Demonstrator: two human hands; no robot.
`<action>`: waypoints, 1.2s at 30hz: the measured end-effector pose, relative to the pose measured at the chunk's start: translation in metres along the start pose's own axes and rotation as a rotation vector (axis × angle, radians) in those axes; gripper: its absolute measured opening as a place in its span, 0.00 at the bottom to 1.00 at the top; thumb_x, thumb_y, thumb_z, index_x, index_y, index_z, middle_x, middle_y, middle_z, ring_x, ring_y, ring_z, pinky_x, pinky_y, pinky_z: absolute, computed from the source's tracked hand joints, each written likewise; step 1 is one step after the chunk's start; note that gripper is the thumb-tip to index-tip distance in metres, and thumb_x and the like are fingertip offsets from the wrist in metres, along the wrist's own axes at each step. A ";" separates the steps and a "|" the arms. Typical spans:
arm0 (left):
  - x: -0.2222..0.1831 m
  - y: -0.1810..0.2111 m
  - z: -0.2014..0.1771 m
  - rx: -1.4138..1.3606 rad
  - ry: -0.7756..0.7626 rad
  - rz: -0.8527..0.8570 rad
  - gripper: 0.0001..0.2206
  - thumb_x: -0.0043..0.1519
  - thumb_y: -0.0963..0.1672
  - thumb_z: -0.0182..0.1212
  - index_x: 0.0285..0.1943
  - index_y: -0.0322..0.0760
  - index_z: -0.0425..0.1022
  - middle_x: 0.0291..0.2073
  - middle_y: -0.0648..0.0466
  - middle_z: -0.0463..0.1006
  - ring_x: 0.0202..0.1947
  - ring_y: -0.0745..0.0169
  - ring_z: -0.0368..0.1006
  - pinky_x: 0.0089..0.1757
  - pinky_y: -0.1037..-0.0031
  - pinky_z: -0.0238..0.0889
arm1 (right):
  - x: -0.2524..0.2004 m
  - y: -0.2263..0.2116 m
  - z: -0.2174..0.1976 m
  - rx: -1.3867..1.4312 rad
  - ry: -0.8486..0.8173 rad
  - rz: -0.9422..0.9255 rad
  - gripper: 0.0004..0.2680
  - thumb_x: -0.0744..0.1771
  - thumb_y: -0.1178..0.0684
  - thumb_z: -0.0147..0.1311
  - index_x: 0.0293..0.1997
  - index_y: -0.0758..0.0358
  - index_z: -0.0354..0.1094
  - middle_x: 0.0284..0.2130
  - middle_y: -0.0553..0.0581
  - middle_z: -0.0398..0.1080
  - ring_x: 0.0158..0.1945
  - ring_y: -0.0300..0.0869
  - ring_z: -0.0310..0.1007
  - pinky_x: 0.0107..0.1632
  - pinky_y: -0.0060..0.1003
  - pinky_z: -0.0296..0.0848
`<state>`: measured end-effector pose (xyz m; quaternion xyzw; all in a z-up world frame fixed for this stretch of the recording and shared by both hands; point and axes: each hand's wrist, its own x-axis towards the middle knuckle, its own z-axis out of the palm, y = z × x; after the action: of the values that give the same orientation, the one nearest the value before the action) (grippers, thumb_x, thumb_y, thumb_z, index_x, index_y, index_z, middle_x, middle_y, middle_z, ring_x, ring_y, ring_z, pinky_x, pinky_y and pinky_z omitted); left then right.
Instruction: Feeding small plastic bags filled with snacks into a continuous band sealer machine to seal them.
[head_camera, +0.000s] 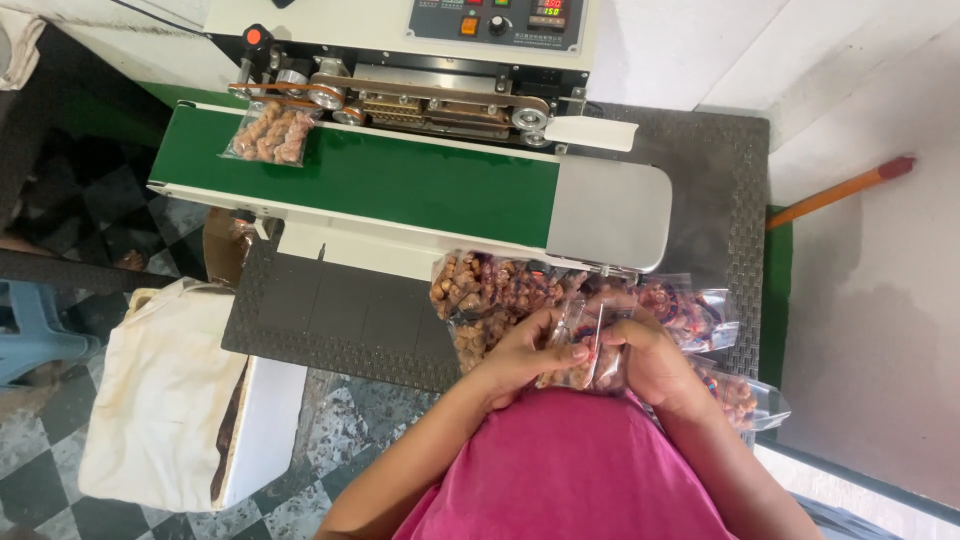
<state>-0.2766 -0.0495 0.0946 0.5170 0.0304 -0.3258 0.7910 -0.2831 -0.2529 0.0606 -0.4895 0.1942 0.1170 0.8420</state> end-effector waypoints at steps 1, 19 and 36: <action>0.000 0.001 0.001 0.000 0.001 0.000 0.29 0.50 0.46 0.84 0.57 0.28 0.75 0.39 0.45 0.72 0.38 0.57 0.75 0.34 0.76 0.73 | -0.003 -0.001 0.001 0.000 -0.001 0.001 0.17 0.57 0.66 0.57 0.50 0.70 0.71 0.29 0.62 0.69 0.29 0.52 0.78 0.27 0.46 0.80; 0.007 0.006 0.010 -0.105 -0.075 0.030 0.24 0.51 0.43 0.83 0.52 0.26 0.75 0.30 0.48 0.74 0.29 0.60 0.78 0.28 0.74 0.78 | -0.025 -0.036 0.025 -0.189 -0.110 -0.170 0.12 0.61 0.57 0.65 0.46 0.67 0.76 0.31 0.57 0.67 0.33 0.39 0.65 0.28 0.31 0.64; 0.006 0.024 0.016 -0.145 -0.159 0.053 0.23 0.50 0.40 0.83 0.54 0.30 0.79 0.32 0.48 0.83 0.31 0.64 0.79 0.33 0.76 0.78 | -0.039 -0.029 0.027 -0.214 -0.129 -0.189 0.16 0.61 0.55 0.70 0.50 0.68 0.71 0.32 0.60 0.75 0.35 0.44 0.77 0.31 0.38 0.77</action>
<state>-0.2636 -0.0599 0.1189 0.4316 -0.0226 -0.3416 0.8346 -0.3011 -0.2441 0.1123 -0.5840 0.0793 0.0885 0.8030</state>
